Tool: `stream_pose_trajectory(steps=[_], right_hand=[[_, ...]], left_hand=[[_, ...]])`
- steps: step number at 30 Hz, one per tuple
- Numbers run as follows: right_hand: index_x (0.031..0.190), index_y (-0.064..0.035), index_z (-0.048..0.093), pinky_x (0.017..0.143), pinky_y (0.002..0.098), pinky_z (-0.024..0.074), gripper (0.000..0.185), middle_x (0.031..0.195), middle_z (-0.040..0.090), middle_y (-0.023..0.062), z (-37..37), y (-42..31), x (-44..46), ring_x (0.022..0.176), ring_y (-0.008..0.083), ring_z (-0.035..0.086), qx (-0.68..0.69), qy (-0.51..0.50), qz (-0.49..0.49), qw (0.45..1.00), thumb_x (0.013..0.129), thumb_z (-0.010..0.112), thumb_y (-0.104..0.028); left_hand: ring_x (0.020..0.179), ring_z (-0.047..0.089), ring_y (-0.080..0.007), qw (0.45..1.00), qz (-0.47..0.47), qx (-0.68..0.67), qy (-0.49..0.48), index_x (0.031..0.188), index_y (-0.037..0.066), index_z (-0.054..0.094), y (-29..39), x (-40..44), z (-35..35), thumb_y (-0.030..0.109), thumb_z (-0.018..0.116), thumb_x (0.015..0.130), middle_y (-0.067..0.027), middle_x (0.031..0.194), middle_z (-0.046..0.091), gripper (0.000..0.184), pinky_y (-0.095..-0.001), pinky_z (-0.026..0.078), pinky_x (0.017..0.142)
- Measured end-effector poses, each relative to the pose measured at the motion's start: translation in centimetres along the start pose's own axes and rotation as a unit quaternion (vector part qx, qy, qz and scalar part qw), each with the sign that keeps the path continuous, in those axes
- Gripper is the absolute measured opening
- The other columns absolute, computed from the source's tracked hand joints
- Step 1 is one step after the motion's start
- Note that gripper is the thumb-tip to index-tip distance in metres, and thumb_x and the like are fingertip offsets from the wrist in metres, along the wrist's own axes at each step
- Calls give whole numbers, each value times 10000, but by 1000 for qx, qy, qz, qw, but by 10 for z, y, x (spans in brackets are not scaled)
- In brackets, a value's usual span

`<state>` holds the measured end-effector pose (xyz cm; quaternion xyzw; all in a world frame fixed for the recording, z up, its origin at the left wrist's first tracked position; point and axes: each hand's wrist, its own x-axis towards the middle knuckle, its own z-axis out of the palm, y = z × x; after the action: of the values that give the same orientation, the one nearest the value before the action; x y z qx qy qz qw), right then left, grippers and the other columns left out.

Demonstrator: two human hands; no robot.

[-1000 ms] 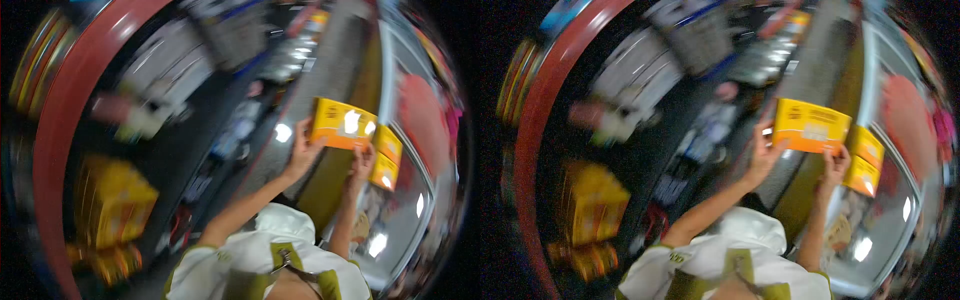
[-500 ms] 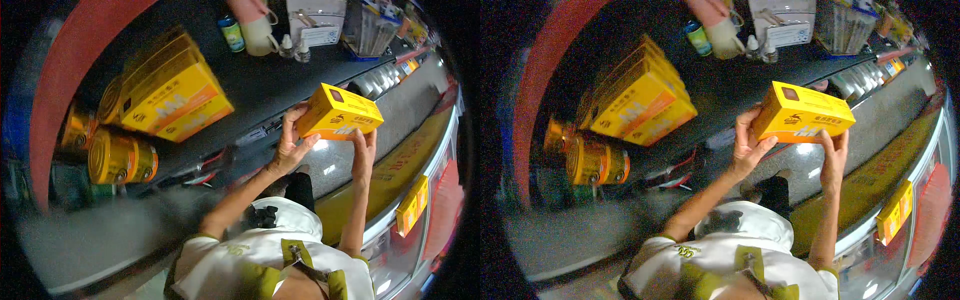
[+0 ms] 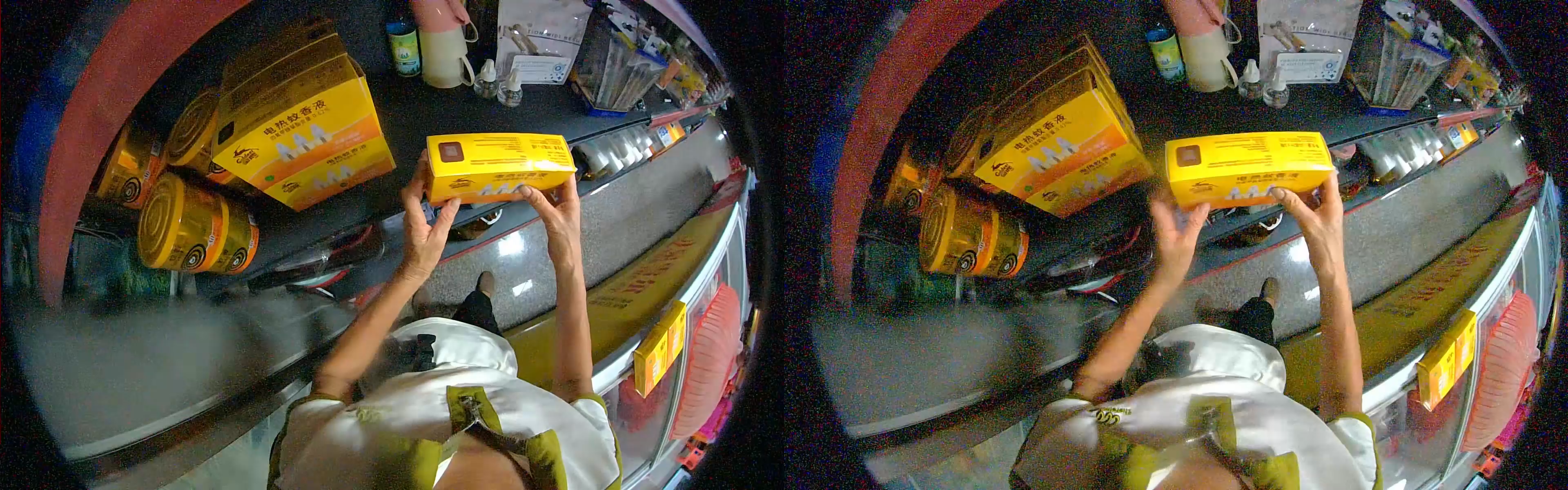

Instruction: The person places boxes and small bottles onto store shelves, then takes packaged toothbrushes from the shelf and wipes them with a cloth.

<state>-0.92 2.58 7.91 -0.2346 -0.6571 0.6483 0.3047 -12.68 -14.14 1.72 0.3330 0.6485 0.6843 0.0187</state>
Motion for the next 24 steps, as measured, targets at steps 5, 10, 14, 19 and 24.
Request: stream_pose_trajectory(steps=[5, 10, 14, 19, 24], right_hand=[[1321, -68, 433, 935, 338, 461, 648, 1182, 574, 63, 3, 8, 26, 1086, 169, 559, -13, -9, -37, 999, 771, 774, -111], [1335, -48, 410, 939, 348, 464, 684, 1191, 573, 92, -1, 16, 75, 1104, 203, 558, -8, -43, -59, 997, 765, 780, -123], [1304, -33, 430, 933, 313, 454, 639, 1169, 586, 100, 1, 23, 104, 1064, 197, 571, -20, -62, -59, 996, 777, 774, -145], [1255, -40, 480, 898, 297, 463, 594, 1115, 610, 76, 15, 25, 120, 1025, 176, 581, -28, -91, -64, 993, 765, 789, -174], [1209, -47, 515, 890, 289, 465, 512, 1075, 630, 55, 25, 26, 130, 1008, 153, 584, -12, -116, -33, 993, 783, 774, -158]], left_hand=[[1295, 397, -262, 998, -17, -49, 19, 1406, -2, 298, -4, 15, 4, 76, 607, 905, -172, 1447, 363, 595, -369, 322, 1064], [1291, 388, -361, 998, -26, 51, -1, 1420, -26, 267, -15, 50, 9, 81, 626, 863, -254, 1404, 367, 672, -382, 293, 1082], [1359, 296, -381, 985, 10, 174, -3, 1445, -46, 203, -8, 59, 16, 107, 610, 872, -283, 1455, 288, 720, -401, 231, 1119], [1384, 245, -393, 986, -15, 165, 24, 1455, -59, 158, -20, 57, 11, 127, 608, 877, -288, 1484, 237, 756, -403, 174, 1143], [1390, 258, -366, 982, -14, 181, 52, 1463, -47, 151, -17, 56, 9, 178, 627, 881, -280, 1486, 255, 786, -384, 193, 1138]])
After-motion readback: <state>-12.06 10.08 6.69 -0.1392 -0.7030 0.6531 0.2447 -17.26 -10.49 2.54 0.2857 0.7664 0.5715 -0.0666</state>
